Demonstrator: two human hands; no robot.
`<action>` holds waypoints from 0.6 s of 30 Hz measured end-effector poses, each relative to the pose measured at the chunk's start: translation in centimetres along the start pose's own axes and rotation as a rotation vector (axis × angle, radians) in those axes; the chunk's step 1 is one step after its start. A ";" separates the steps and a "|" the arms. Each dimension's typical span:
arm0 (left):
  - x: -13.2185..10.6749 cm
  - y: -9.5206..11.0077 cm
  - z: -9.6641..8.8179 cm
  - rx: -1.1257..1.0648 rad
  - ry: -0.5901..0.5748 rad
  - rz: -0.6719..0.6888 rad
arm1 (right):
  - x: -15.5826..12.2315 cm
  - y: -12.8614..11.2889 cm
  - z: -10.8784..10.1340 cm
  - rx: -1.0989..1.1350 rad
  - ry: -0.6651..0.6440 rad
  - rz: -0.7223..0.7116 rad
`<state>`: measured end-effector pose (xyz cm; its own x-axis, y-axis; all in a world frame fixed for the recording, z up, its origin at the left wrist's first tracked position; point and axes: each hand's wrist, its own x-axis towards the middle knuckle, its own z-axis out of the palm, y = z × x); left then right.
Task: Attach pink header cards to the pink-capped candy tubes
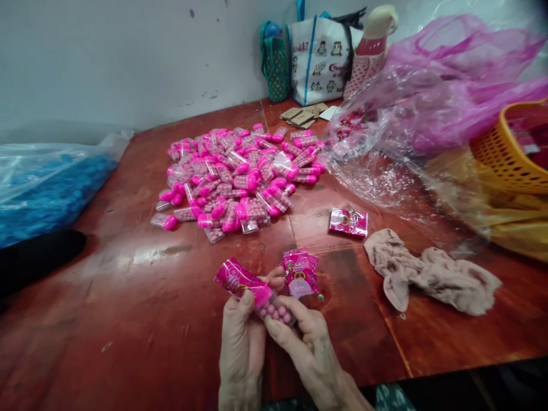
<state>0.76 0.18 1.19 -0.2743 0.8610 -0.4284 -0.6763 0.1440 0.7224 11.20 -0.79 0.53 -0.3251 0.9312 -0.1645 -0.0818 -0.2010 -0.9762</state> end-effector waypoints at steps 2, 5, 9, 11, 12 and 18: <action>0.0 0.0 0.2 0.016 0.026 0.016 | 0.0 -0.1 -0.1 0.048 -0.012 0.033; 0.0 -0.2 0.6 0.061 0.108 0.090 | -0.1 0.3 0.0 0.047 -0.006 0.060; -0.1 -0.4 0.5 0.056 0.130 0.147 | -0.2 0.5 0.1 -0.071 0.034 -0.091; 0.0 -0.2 0.0 0.044 0.031 0.042 | -0.2 0.1 -0.2 -0.113 0.045 -0.165; 0.1 0.0 -0.3 0.051 -0.021 -0.014 | -0.2 -0.2 -0.5 -0.128 0.044 -0.168; -0.1 0.4 -0.3 0.133 -0.074 -0.076 | 0.3 -1.1 -1.1 -0.087 -0.017 0.027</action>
<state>0.27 -0.05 1.38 -0.1707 0.8781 -0.4470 -0.5955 0.2695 0.7568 12.23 0.00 1.37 -0.3422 0.9203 -0.1894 0.0096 -0.1981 -0.9801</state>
